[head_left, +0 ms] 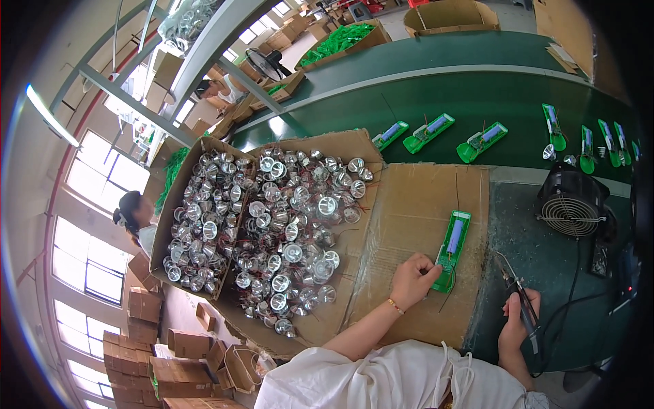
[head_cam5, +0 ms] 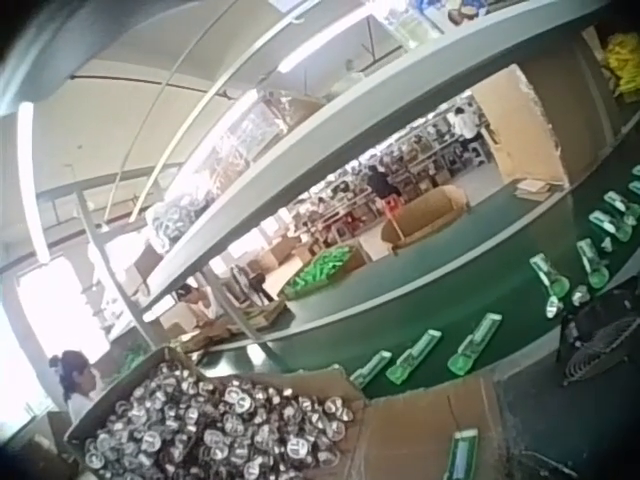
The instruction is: Soldering wires and components onto circuit boards within plastic housings on an assembly line.
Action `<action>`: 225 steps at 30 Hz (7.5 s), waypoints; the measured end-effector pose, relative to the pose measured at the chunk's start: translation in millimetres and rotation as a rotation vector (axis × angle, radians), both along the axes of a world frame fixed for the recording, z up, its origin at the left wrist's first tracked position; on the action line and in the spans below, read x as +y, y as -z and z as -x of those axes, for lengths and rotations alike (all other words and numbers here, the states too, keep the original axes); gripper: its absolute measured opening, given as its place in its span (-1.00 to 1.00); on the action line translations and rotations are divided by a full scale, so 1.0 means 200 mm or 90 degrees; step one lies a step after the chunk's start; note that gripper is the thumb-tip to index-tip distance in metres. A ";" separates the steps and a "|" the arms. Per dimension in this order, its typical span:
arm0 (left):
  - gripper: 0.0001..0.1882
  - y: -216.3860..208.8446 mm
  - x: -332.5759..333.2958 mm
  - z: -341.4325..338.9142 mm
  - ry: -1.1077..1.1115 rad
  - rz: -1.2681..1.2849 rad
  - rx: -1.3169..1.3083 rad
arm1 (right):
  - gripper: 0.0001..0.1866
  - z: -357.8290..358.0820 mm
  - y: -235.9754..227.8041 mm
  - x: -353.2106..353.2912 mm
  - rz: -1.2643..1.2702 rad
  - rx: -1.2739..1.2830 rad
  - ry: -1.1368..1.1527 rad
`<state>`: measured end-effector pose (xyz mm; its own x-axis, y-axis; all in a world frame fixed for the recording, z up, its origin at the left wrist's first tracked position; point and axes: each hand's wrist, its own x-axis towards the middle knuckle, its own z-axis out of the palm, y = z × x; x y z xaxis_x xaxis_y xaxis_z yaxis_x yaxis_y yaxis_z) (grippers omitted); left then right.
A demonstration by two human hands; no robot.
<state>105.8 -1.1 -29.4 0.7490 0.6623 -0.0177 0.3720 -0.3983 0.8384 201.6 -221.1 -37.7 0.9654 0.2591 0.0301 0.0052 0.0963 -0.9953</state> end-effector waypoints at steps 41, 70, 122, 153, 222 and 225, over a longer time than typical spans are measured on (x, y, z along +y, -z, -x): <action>-0.74 -0.02 0.00 0.00 -0.002 -0.016 0.012 | -0.84 0.00 0.02 0.02 -0.026 0.020 0.018; -0.85 -0.30 0.29 -0.38 0.206 -0.273 0.071 | -0.81 -0.01 -0.02 0.02 -0.033 0.112 -0.022; -0.86 -0.17 0.63 0.27 -0.291 -0.775 0.444 | -0.85 -0.02 -0.01 0.03 -0.042 0.070 -0.004; -0.89 -0.07 -0.04 0.13 0.074 0.004 -0.056 | -0.80 0.00 -0.02 0.00 -0.005 -0.008 -0.020; -0.87 -0.14 -0.03 0.09 0.132 0.037 0.016 | -0.85 0.16 -0.07 0.08 0.000 0.002 -0.161; -0.87 -0.15 0.00 0.08 0.176 0.069 0.041 | -0.85 0.16 -0.07 0.11 -0.014 0.043 -0.137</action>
